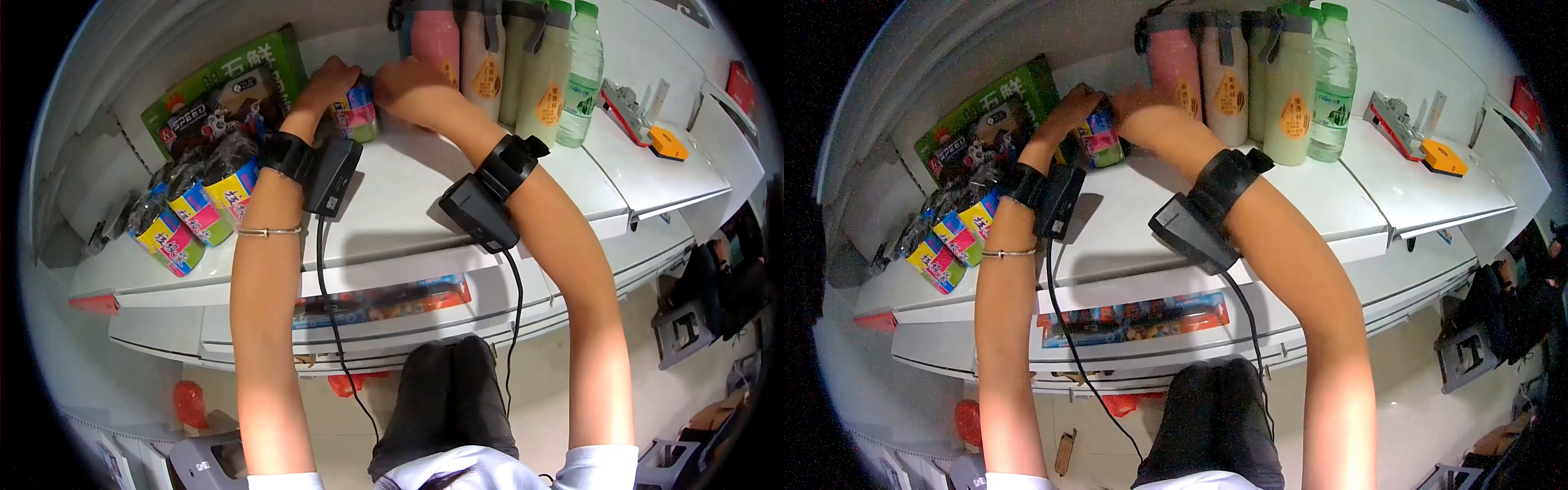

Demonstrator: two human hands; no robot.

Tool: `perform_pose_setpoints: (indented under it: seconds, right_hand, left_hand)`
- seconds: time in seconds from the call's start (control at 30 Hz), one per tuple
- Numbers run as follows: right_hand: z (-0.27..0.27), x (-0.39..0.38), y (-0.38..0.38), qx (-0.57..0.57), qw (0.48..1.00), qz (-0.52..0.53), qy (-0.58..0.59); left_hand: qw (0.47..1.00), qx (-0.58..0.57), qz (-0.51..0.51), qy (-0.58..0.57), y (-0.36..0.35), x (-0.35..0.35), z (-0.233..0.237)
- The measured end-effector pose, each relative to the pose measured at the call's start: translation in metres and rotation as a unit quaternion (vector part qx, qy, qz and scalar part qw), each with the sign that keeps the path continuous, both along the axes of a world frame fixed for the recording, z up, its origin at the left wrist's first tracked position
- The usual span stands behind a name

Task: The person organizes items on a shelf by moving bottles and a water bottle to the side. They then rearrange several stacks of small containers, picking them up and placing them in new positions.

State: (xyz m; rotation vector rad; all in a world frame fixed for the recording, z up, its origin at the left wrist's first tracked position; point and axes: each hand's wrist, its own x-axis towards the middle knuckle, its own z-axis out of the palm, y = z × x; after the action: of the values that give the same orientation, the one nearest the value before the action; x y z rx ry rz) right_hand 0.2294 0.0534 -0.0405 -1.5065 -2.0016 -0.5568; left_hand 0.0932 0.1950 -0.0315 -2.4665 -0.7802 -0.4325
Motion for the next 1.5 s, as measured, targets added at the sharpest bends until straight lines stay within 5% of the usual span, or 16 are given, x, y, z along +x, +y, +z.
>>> perform_pose_setpoints:
  seconds: [0.17, 0.37, 0.47, 0.67, 0.87, 0.97, 1.07, 1.27, 1.37, 1.5]
  right_hand:
    - [0.006, -0.003, -0.002, -0.01, 0.99, 0.019, 0.14]
    - [0.002, -0.002, -0.001, 0.06, 0.992, 0.054, 0.093]
    - [0.002, -0.005, -0.008, 0.07, 0.991, 0.048, 0.104]
    - [-0.013, -0.002, 0.007, 0.082, 0.991, 0.079, 0.073]
    - [-0.015, 0.001, 0.01, 0.062, 0.995, 0.069, 0.035]
    - [-0.019, 0.002, 0.012, 0.074, 0.995, 0.058, 0.023]
    - [-0.025, -0.002, 0.012, 0.058, 0.998, 0.006, 0.023]
    - [-0.019, -0.009, 0.005, 0.002, 0.996, -0.008, 0.085]
    - [-0.015, -0.008, 0.006, -0.036, 0.993, 0.001, 0.11]
    - [-0.012, -0.006, 0.007, -0.027, 0.994, 0.015, 0.109]
  left_hand:
    - [0.999, 0.02, 0.013, 0.025, 0.015, 0.0, -0.002]
    - [0.993, 0.006, -0.08, -0.085, 0.012, -0.005, -0.006]
    - [0.993, -0.065, 0.001, -0.099, -0.023, -0.003, 0.003]
    - [0.985, -0.047, -0.029, -0.166, 0.001, 0.006, -0.007]
    - [0.983, -0.083, -0.016, -0.162, 0.024, 0.015, -0.013]
    - [0.997, -0.042, -0.045, -0.038, 0.008, 0.009, 0.0]
    - [0.892, -0.401, 0.018, -0.207, -0.097, 0.003, 0.03]
    - [0.914, -0.353, -0.191, -0.067, -0.036, -0.029, 0.015]
    - [0.835, -0.513, 0.023, -0.196, -0.09, -0.006, 0.04]
    - [0.902, -0.415, -0.078, -0.091, -0.071, -0.019, 0.035]
